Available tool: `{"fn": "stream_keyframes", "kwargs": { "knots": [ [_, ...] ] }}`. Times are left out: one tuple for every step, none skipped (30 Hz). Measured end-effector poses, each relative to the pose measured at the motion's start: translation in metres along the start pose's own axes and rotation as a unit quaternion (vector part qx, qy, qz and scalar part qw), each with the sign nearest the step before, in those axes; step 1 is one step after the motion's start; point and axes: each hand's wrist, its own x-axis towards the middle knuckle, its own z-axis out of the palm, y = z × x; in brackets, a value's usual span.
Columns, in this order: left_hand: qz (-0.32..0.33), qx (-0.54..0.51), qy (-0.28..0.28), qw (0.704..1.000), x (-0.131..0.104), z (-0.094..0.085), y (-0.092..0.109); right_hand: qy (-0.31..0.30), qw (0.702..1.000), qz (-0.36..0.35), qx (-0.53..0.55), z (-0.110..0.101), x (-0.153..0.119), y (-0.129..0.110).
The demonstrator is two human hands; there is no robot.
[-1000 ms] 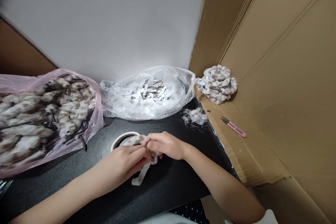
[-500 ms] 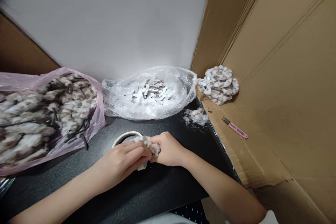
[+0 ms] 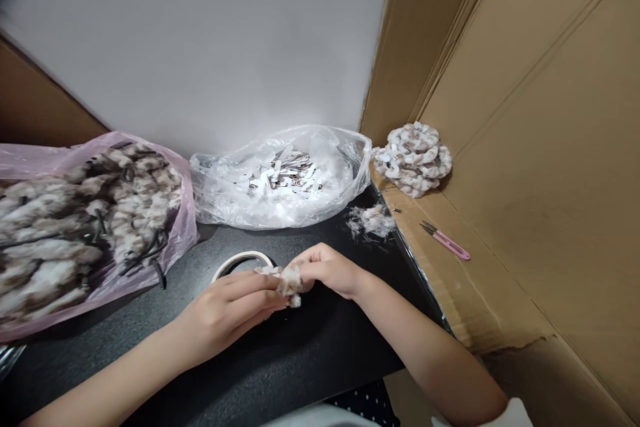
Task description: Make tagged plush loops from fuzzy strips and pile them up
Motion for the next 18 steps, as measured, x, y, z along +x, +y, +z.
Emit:
{"fn": "stream_keyframes", "kwargs": {
  "knots": [
    [-0.002,0.002,-0.002,1.0,-0.001,0.0,0.0,-0.007,1.0,0.007,0.029,-0.001,0.0,0.0],
    [-0.003,0.004,-0.005,1.0,-0.001,0.0,-0.001,-0.012,0.998,0.009,0.056,-0.003,0.0,0.0],
    [-0.006,0.005,-0.008,1.0,-0.002,0.0,-0.002,-0.016,0.997,0.01,0.078,-0.004,0.001,0.001],
    [-0.009,0.004,-0.012,1.0,-0.002,0.0,-0.002,-0.019,0.995,0.012,0.094,-0.005,0.001,0.002],
    [-0.014,0.002,-0.016,1.0,-0.002,-0.001,-0.002,-0.019,0.994,0.018,0.105,-0.006,0.002,0.004],
    [-0.018,0.0,-0.021,1.0,-0.002,-0.001,-0.003,-0.019,0.993,0.025,0.11,-0.007,0.003,0.005],
    [-0.021,-0.001,-0.024,0.999,-0.002,-0.001,-0.003,-0.017,0.993,0.031,0.112,-0.007,0.004,0.006],
    [-0.021,-0.001,-0.028,0.999,-0.002,-0.001,-0.003,-0.014,0.993,0.032,0.111,-0.007,0.004,0.007],
    [-0.019,0.001,-0.033,0.999,-0.002,0.0,-0.004,-0.009,0.994,0.03,0.108,-0.006,0.004,0.007],
    [-0.014,0.006,-0.039,0.999,-0.002,0.0,-0.004,-0.006,0.994,0.026,0.104,-0.005,0.003,0.006],
    [-0.008,0.012,-0.046,0.999,-0.002,0.001,-0.004,-0.003,0.995,0.022,0.1,-0.003,0.003,0.004],
    [-0.002,0.018,-0.052,0.998,-0.003,0.003,-0.005,-0.003,0.995,0.018,0.095,-0.002,0.002,0.002],
    [0.004,0.021,-0.056,0.998,-0.003,0.004,-0.006,-0.004,0.996,0.015,0.091,0.0,0.001,0.001],
    [0.009,0.023,-0.056,0.998,-0.004,0.006,-0.007,-0.007,0.996,0.013,0.086,0.001,0.0,-0.001],
    [0.012,0.023,-0.054,0.998,-0.005,0.007,-0.008,-0.008,0.997,0.009,0.081,0.002,0.0,-0.002],
    [0.012,0.021,-0.05,0.998,-0.006,0.009,-0.01,-0.007,0.997,0.003,0.077,0.003,-0.001,-0.003],
    [0.009,0.018,-0.044,0.999,-0.006,0.01,-0.011,-0.004,0.997,-0.003,0.073,0.003,-0.001,-0.003],
    [0.002,0.015,-0.036,0.999,-0.007,0.012,-0.012,0.001,0.998,-0.008,0.069,0.003,-0.002,-0.002]
  ]
}}
